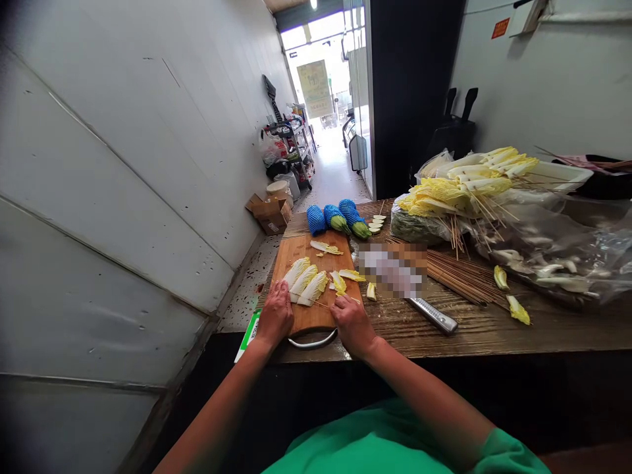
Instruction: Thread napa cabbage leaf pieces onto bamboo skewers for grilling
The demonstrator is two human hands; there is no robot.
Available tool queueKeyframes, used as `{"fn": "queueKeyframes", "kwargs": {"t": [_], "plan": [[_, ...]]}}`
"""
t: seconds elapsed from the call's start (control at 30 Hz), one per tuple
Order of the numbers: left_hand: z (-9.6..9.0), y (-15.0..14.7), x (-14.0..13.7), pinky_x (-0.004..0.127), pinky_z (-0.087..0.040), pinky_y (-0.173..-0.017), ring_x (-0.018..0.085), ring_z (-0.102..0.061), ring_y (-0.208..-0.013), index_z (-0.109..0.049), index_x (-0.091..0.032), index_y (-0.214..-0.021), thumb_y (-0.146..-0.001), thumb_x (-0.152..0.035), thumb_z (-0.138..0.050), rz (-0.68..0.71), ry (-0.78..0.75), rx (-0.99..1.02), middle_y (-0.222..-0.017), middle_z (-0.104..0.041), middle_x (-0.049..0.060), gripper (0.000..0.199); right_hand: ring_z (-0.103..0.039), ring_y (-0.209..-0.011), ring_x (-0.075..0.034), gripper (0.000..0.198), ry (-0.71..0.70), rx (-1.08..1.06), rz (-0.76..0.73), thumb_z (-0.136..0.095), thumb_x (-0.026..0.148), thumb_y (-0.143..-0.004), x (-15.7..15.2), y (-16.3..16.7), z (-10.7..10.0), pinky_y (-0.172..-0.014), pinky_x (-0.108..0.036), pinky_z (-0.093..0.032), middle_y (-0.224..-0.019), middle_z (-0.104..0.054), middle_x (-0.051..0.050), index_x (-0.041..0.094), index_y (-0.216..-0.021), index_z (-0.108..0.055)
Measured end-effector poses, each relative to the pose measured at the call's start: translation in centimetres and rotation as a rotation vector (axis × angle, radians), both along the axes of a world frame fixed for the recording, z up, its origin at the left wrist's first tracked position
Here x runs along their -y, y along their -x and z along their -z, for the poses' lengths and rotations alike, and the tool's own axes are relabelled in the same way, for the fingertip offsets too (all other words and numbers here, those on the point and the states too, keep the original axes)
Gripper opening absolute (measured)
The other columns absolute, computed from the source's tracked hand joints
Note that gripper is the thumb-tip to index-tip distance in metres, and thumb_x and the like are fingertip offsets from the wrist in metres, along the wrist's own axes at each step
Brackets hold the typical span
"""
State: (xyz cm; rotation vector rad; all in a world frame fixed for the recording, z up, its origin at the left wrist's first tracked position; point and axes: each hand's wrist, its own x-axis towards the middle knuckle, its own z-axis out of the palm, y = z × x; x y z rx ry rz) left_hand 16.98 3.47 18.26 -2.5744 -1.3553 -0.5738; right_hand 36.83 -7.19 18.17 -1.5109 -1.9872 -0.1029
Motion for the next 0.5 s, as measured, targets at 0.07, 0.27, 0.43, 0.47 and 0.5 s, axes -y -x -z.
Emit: {"fn": "queueKeyframes", "kwargs": {"t": [0.07,0.27,0.43,0.47,0.5], "plan": [[0.1,0.0,0.0,0.044,-0.030,-0.106,0.029,-0.031,-0.131,-0.043,0.007,-0.125,-0.078,-0.007,-0.033,0.000,0.005,0.000,-0.131,-0.045,0.025,0.050,-0.049,-0.077,-0.018,0.023,0.019,0.005,0.004,-0.042,0.012,-0.089,0.0,0.0,-0.2,-0.073,-0.027,-0.040,-0.077,-0.056,-0.006,0.016,-0.073,-0.058],[0.4,0.0,-0.4,0.045,-0.029,-0.106,0.027,-0.034,-0.129,-0.045,0.003,-0.124,-0.080,-0.009,-0.032,0.008,0.016,0.035,-0.129,-0.048,0.024,0.047,-0.050,-0.080,-0.018,0.021,0.042,0.021,0.012,-0.044,0.011,-0.088,-0.1,0.1,-0.5,-0.075,-0.027,-0.040,-0.079,-0.057,-0.006,0.016,-0.074,-0.059],[-1.0,-0.1,0.8,0.046,-0.028,-0.107,0.025,-0.027,-0.133,-0.036,-0.005,-0.133,-0.085,-0.012,-0.031,0.033,-0.076,0.278,-0.135,-0.044,0.020,0.049,-0.051,-0.080,-0.019,0.021,0.024,0.009,0.037,-0.043,0.010,-0.087,0.2,0.3,-0.7,-0.074,-0.029,-0.043,-0.080,-0.058,-0.007,0.016,-0.076,-0.060],[-1.4,0.0,1.5,0.046,-0.028,-0.108,0.024,-0.025,-0.134,-0.033,-0.008,-0.136,-0.086,-0.013,-0.031,0.017,-0.126,0.363,-0.137,-0.041,0.017,0.050,-0.052,-0.080,-0.020,0.022,0.006,-0.016,0.048,-0.042,0.009,-0.087,0.4,0.2,-0.9,-0.075,-0.030,-0.043,-0.081,-0.059,-0.008,0.016,-0.077,-0.061],[-1.8,0.1,2.2,0.046,-0.027,-0.108,0.024,-0.025,-0.134,-0.030,-0.011,-0.138,-0.087,-0.014,-0.032,-0.006,-0.174,0.442,-0.139,-0.039,0.016,0.051,-0.052,-0.082,-0.020,0.023,-0.016,-0.058,0.057,-0.041,0.009,-0.087,0.5,0.0,-1.2,-0.076,-0.031,-0.043,-0.082,-0.059,-0.009,0.016,-0.079,-0.062]]}}
